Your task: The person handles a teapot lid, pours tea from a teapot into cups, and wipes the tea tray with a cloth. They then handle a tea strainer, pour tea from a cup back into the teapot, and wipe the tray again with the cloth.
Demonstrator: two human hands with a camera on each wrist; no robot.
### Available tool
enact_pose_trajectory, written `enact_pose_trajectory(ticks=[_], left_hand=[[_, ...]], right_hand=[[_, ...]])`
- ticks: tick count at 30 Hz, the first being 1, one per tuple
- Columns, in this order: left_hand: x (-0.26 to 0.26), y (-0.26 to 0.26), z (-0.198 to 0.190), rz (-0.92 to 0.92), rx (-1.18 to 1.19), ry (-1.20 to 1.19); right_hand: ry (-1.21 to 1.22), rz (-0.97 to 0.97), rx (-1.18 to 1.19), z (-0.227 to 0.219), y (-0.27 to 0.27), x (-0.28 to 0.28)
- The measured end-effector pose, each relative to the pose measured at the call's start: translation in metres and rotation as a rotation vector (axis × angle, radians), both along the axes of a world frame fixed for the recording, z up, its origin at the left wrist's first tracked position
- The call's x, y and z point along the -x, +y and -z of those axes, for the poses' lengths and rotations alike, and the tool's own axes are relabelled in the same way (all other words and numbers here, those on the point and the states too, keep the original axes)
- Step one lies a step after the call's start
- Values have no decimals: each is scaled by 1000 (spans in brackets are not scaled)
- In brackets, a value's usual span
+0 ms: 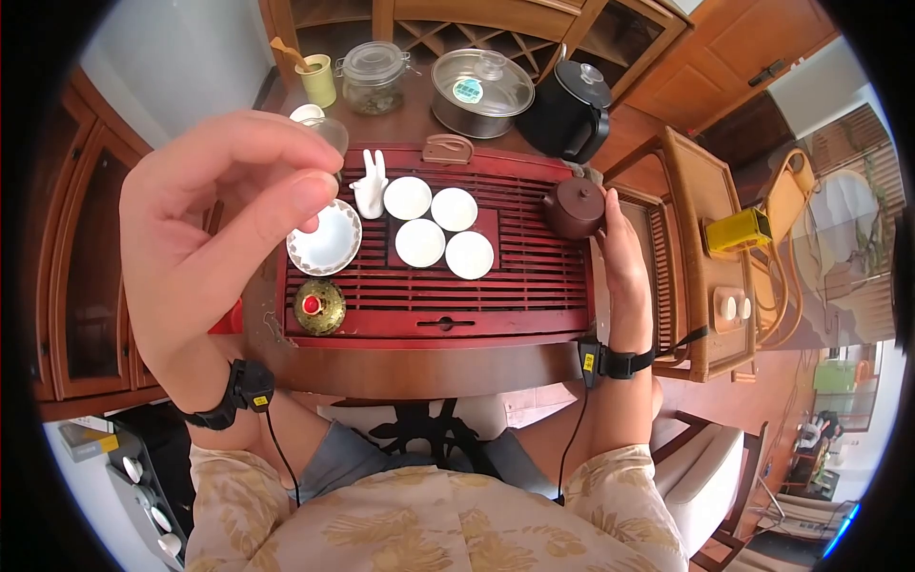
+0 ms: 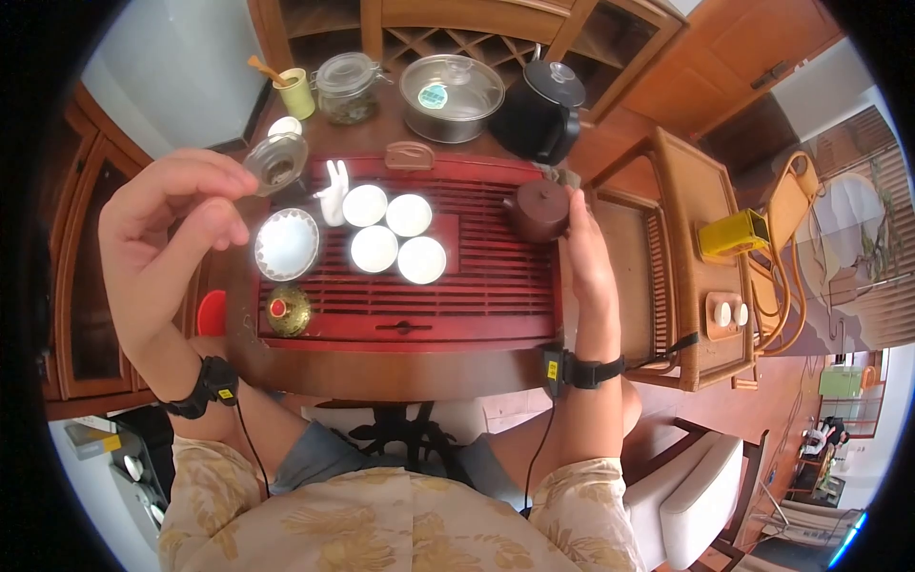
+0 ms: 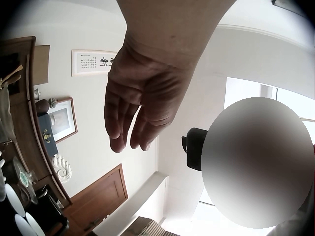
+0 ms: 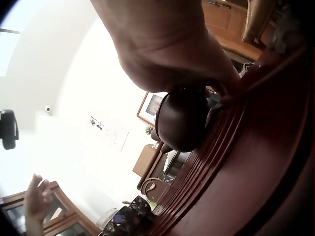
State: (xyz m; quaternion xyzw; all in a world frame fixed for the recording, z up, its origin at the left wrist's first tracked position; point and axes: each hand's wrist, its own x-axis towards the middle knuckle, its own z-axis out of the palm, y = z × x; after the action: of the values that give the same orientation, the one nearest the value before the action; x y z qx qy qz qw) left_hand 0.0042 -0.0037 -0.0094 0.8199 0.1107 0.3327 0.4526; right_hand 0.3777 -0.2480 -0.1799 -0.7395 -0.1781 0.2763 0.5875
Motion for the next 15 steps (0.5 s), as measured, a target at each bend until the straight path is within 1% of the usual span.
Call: enact_pose_trajectory(ticks=[2,5,8,15], left_hand=[[0,0,1,1,10,-7],[-1,0,1,6,3,-4],[-1,-1,0,5,-9,8],[-2,-2,0,15,-19,7]], right_hand=[[12,16,-5,2,0,0],[46,-23,-114,-3,5,8],[65,-55,-148,-6,6,13],[7,-64,-87,-4,2,14]])
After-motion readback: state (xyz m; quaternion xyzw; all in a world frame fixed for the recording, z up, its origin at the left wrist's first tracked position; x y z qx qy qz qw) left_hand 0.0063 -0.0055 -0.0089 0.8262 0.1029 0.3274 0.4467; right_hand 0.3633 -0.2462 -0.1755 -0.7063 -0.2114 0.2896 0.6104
